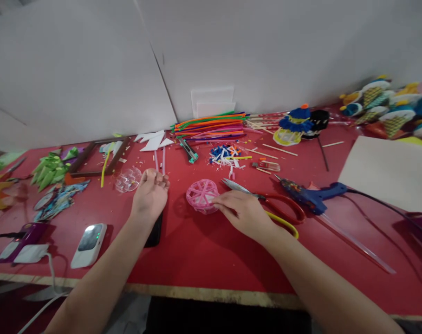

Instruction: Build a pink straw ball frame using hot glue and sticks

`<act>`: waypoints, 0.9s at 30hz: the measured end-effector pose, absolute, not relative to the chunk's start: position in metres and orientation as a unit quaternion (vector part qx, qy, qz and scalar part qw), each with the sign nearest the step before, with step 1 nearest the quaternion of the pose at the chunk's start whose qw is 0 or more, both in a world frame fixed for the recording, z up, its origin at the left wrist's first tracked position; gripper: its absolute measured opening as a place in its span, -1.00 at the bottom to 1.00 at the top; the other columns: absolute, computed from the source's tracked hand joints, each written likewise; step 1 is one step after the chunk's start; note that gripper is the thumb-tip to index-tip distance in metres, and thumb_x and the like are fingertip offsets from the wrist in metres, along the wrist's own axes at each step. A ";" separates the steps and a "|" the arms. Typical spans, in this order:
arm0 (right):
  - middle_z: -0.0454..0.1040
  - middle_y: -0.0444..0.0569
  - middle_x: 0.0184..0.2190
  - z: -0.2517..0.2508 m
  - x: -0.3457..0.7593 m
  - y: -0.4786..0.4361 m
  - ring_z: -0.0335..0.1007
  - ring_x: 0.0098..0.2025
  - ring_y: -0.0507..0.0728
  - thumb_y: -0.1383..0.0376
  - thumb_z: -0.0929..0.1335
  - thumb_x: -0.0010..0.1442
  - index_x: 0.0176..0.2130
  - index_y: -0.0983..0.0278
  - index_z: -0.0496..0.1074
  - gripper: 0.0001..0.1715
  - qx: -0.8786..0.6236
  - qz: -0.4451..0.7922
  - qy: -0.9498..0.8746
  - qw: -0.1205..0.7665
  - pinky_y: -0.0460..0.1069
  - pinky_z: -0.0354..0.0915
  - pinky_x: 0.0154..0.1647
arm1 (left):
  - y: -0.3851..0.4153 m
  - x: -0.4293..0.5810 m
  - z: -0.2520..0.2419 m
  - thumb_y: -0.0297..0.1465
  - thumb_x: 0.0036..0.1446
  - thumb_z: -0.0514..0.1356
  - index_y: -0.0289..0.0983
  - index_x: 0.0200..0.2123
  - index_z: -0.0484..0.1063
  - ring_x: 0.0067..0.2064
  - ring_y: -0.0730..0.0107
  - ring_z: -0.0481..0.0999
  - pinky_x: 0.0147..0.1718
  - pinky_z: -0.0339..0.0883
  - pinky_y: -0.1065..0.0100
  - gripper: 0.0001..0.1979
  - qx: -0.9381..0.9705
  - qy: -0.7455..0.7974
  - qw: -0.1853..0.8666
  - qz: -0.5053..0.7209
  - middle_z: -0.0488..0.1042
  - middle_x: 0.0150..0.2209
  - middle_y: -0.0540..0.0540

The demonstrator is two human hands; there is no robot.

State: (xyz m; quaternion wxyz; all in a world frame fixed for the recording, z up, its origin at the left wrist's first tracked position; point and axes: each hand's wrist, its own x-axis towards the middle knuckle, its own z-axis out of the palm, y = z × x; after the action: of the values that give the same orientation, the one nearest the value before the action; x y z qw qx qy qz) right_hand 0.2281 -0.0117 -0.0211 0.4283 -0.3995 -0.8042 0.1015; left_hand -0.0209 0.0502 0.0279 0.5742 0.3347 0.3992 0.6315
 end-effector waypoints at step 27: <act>0.70 -0.02 -0.20 -0.025 0.230 -0.003 0.66 -0.15 0.14 0.35 0.31 0.37 -0.08 0.15 0.61 -0.71 -0.386 0.124 -0.820 0.404 0.08 0.59 -0.04 | 0.154 0.068 0.025 -0.53 0.15 0.27 -0.25 -0.44 0.46 -0.31 0.29 0.64 -0.05 0.42 0.24 -0.87 0.647 0.462 0.436 0.422 0.65 -0.46 -0.08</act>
State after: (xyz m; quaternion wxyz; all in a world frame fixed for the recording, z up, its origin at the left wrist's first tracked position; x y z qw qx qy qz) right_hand 0.2302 -0.0026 -0.0248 0.4043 -0.3861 -0.8198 0.1240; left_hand 0.0680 0.1545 0.0254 0.4360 0.6467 0.4623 0.4218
